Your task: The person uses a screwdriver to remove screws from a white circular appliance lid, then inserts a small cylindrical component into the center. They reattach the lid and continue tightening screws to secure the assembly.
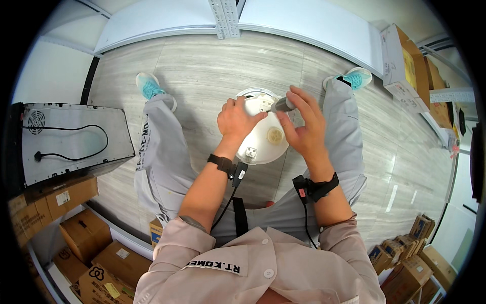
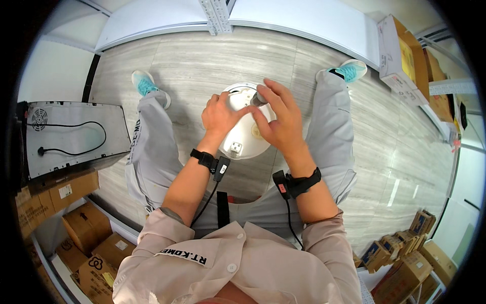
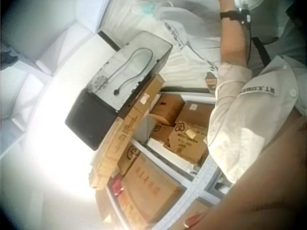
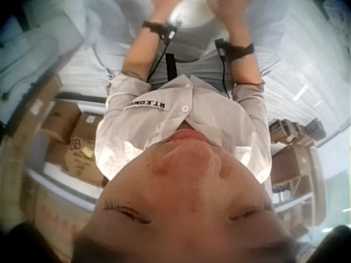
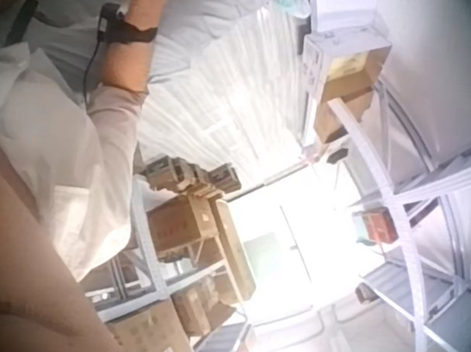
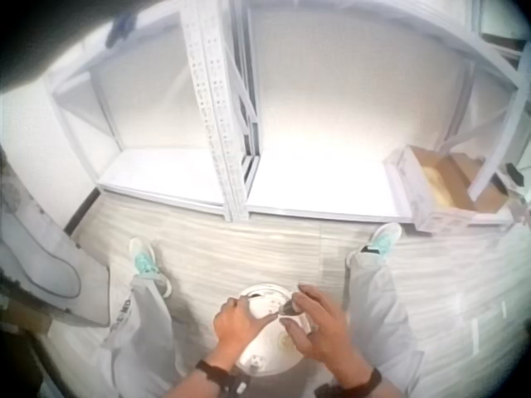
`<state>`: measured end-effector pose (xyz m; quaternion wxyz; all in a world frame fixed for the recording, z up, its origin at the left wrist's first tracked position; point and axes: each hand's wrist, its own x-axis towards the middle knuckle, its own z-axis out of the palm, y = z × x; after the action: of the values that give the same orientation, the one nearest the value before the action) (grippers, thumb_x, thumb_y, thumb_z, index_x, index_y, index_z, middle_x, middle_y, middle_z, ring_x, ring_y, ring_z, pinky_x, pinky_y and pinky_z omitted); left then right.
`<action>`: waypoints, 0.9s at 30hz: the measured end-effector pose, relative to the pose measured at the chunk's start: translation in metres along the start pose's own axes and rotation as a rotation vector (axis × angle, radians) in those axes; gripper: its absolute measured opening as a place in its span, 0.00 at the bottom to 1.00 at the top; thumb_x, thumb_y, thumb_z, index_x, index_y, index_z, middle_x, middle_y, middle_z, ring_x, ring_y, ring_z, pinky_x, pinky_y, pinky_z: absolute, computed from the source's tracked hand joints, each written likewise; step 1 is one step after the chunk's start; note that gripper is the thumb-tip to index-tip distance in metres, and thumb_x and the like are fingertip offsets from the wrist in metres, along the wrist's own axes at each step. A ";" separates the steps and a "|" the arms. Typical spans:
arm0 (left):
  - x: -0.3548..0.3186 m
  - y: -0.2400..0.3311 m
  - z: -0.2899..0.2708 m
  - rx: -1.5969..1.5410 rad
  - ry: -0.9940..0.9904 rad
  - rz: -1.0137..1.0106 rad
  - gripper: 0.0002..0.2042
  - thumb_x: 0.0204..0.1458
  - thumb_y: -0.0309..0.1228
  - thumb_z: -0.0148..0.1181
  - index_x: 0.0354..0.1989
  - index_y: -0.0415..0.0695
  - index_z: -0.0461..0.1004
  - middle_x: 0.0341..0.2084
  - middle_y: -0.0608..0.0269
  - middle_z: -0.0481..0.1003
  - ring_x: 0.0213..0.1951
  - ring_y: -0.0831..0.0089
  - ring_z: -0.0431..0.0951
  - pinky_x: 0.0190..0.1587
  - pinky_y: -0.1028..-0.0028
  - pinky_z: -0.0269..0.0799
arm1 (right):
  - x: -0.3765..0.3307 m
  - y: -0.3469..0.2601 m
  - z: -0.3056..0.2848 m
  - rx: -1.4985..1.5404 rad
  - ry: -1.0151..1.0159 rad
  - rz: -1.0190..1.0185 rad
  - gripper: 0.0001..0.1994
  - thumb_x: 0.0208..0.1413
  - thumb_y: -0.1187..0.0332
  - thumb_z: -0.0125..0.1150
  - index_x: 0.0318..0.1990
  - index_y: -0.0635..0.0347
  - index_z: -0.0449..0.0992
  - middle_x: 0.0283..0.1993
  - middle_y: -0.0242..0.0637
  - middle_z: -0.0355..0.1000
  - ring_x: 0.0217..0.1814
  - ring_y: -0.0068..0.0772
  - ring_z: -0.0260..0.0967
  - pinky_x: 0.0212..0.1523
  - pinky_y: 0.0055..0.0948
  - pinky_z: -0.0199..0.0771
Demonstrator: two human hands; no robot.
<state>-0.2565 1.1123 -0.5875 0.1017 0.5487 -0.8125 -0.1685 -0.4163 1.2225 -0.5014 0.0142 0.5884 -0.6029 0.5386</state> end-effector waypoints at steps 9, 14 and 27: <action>-0.001 0.005 -0.005 -0.015 0.002 0.005 0.39 0.36 0.61 0.79 0.53 0.47 0.81 0.41 0.57 0.78 0.46 0.57 0.81 0.42 0.59 0.79 | -0.003 -0.006 0.003 0.086 -0.001 0.146 0.22 0.50 0.76 0.76 0.55 0.57 0.81 0.57 0.48 0.78 0.54 0.53 0.79 0.51 0.38 0.81; -0.004 0.003 -0.005 -0.011 0.022 0.015 0.38 0.36 0.61 0.79 0.52 0.47 0.81 0.40 0.57 0.78 0.45 0.58 0.81 0.42 0.59 0.79 | -0.001 -0.007 0.003 0.009 -0.002 -0.002 0.23 0.49 0.76 0.76 0.56 0.57 0.82 0.57 0.48 0.78 0.54 0.52 0.79 0.51 0.38 0.81; -0.004 0.000 0.000 -0.015 0.032 0.028 0.37 0.35 0.61 0.79 0.50 0.47 0.81 0.39 0.58 0.78 0.44 0.58 0.81 0.40 0.58 0.80 | 0.000 -0.009 0.005 0.049 -0.010 -0.048 0.25 0.50 0.77 0.74 0.59 0.60 0.80 0.51 0.44 0.79 0.50 0.47 0.78 0.50 0.35 0.81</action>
<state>-0.2548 1.1160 -0.5878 0.1213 0.5392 -0.8170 -0.1644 -0.4065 1.2217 -0.4978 0.0096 0.6055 -0.5753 0.5498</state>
